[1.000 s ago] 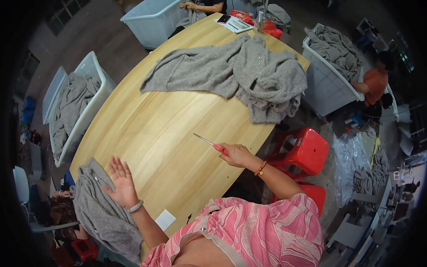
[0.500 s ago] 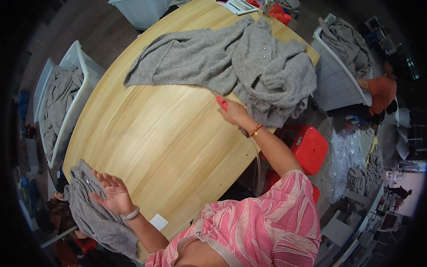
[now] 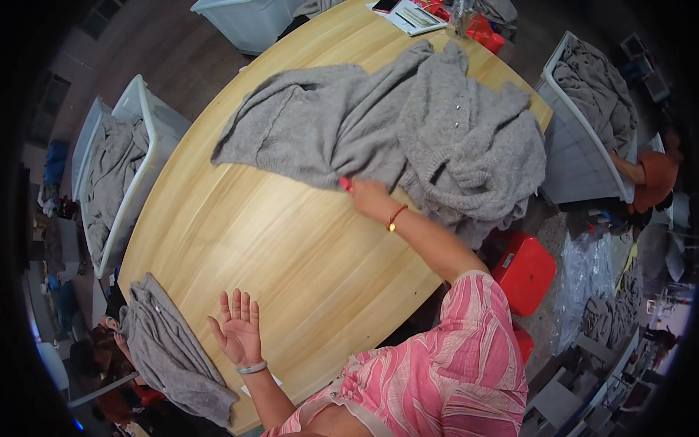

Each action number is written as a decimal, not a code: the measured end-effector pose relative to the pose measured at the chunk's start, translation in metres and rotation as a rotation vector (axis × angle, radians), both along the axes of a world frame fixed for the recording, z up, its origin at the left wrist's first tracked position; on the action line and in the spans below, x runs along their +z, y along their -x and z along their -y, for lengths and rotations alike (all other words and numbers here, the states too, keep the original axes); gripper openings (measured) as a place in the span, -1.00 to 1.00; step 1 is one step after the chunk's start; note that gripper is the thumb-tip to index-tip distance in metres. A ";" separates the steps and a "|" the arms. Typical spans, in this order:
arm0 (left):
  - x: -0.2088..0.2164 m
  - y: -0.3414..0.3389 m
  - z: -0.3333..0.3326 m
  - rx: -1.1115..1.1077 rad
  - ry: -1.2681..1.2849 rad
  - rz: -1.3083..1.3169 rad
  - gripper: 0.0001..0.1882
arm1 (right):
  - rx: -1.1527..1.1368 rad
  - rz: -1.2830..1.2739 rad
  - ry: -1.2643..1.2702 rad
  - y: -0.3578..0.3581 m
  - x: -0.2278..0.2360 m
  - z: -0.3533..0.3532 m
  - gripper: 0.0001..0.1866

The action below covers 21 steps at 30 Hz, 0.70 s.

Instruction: Trimming loose threads from a grey sweater and then folding it on a work table.

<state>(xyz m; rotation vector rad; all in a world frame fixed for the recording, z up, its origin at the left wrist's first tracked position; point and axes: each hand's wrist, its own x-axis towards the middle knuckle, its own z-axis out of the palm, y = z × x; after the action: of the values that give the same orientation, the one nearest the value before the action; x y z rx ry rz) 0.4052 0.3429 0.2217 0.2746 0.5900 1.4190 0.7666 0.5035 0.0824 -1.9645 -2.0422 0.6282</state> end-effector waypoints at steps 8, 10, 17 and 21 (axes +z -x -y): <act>-0.034 -0.054 -0.025 -0.129 0.198 -0.025 -0.39 | 0.477 -0.190 0.384 0.073 0.019 0.138 -0.70; -0.029 -0.058 -0.018 -0.165 0.200 -0.001 -0.39 | 0.517 -0.191 0.434 0.080 0.034 0.176 -0.68; -0.003 -0.046 0.034 -0.020 0.321 -0.339 -0.37 | 0.272 -0.275 0.352 -0.020 0.121 0.194 -0.57; -0.045 -0.016 0.084 -0.066 0.043 -1.898 -0.04 | -0.107 -0.313 -0.230 -0.081 0.174 0.195 -0.56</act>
<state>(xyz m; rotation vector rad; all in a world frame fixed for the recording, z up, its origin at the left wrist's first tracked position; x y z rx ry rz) 0.4215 0.2587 0.1771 1.6233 2.0504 0.6834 0.8475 0.3082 0.2562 -1.7094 -1.7263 0.6037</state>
